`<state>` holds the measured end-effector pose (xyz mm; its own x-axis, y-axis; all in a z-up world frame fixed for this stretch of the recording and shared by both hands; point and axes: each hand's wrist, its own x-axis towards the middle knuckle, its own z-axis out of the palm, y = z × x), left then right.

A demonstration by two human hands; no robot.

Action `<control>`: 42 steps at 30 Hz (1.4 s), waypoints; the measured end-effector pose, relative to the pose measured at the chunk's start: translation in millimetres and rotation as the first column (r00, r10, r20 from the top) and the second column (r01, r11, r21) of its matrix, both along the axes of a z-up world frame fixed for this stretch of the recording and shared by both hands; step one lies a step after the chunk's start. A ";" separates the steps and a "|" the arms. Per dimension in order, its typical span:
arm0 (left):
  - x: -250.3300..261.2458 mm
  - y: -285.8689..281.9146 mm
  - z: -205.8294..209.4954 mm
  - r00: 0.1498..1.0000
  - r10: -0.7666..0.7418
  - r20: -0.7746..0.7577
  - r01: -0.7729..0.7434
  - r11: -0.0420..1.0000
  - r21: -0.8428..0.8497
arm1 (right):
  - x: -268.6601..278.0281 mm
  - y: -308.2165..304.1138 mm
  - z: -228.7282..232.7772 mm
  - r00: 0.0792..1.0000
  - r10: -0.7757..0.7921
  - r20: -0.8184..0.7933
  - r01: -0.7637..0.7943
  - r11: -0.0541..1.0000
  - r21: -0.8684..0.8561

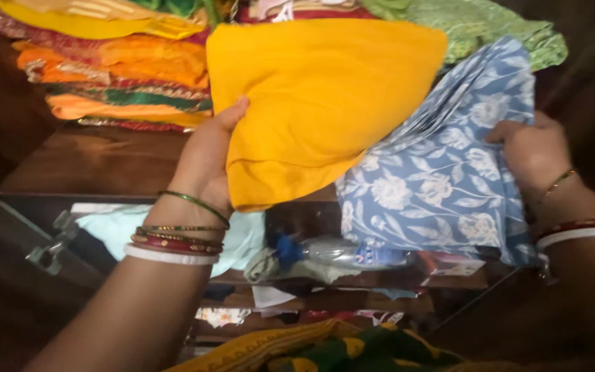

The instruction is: The person takes folded clothes from a wooden wardrobe and places them on a bed. The person handles various garments including shirts, pants, and patterned fabrics, moving them one by one from the wardrobe shelf to a growing pile on the bed.

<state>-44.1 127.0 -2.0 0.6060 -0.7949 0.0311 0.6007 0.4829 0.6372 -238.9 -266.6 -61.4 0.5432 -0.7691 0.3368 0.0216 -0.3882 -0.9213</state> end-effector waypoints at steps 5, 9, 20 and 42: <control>-5.4 39.7 -21.2 0.982 0.137 -0.127 -0.130 0.989 0.065 | -8.9 12.9 -16.3 0.994 -0.101 0.046 0.103 0.994 -0.046; -11.6 76.0 -31.6 0.964 0.245 -0.105 -0.242 0.969 0.040 | -17.3 34.4 -31.0 0.984 -0.106 0.140 0.128 0.979 -0.159; -85.2 189.8 -4.8 0.954 0.301 -0.007 -0.301 0.953 -0.030 | -34.7 118.7 -17.2 0.979 -0.006 0.202 -0.008 0.998 0.065; -433.0 466.3 -23.7 0.627 0.769 -0.129 -0.684 0.622 0.381 | -233.7 585.1 9.6 0.645 0.764 -0.010 -0.593 0.509 0.624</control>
